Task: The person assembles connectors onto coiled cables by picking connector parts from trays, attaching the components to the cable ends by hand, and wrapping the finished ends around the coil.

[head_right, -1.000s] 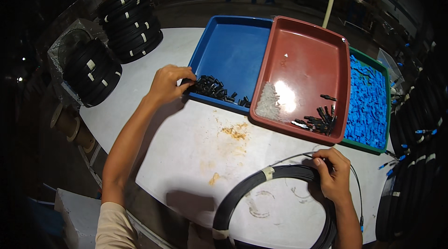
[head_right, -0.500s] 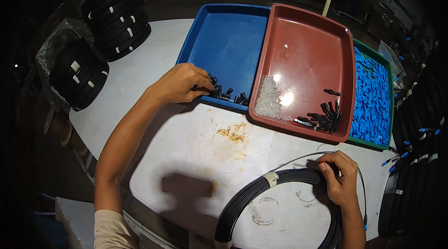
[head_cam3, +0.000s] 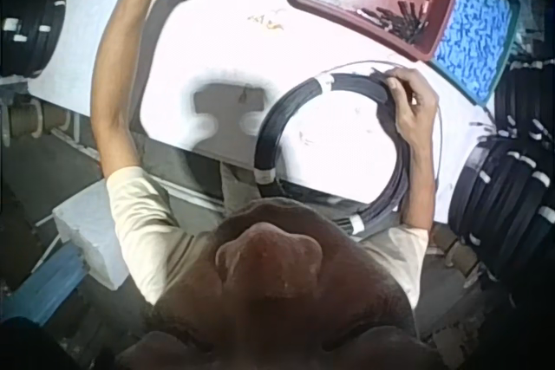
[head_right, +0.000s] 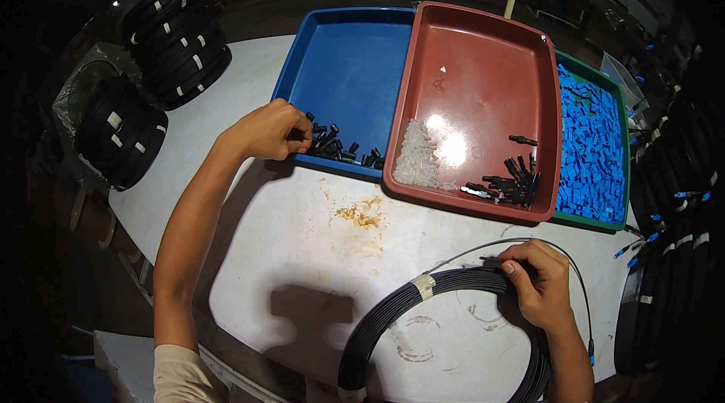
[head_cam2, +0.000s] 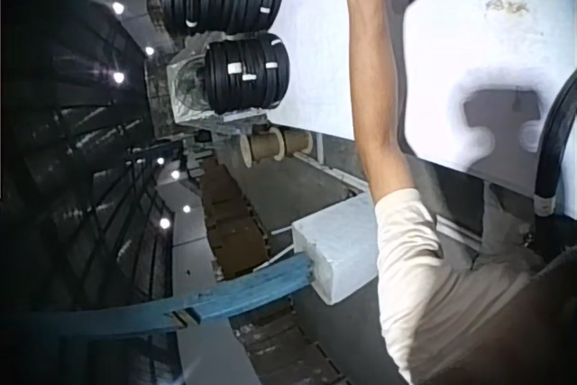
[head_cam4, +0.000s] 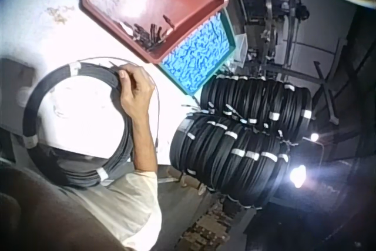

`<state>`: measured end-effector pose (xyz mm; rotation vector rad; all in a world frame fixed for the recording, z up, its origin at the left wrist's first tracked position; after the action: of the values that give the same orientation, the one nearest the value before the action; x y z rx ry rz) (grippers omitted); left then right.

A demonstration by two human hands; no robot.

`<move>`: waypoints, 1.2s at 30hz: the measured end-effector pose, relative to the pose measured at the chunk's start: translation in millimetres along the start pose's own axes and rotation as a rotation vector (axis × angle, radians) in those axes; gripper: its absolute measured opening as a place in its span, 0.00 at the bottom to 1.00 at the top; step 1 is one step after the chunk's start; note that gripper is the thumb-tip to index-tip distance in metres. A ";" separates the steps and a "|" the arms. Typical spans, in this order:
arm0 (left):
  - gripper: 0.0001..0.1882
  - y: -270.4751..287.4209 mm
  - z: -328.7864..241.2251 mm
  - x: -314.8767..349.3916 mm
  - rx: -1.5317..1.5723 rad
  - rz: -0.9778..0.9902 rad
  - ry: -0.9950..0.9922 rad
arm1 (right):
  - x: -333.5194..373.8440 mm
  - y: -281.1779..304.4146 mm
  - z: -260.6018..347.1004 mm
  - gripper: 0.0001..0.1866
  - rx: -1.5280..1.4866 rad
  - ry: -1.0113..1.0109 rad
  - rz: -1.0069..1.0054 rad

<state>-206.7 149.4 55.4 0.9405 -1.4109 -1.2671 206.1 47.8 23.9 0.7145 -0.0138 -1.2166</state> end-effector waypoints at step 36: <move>0.15 -10.6 33.4 -1.6 -0.184 -0.356 0.015 | 0.7 -0.9 2.0 0.03 0.020 -0.004 0.008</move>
<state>-239.5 156.9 45.5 1.1025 -1.1224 -1.6185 204.8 46.1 24.8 0.7293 -0.0321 -1.2118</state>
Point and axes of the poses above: each hand's wrist, its own x-axis away from the middle knuckle, its own y-axis out of the back of the hand, z = x × y, the point moved 4 cm from there along -x, towards the middle knuckle, and after that the axes turned 12 degrees about -x, right-handed, at the moved point
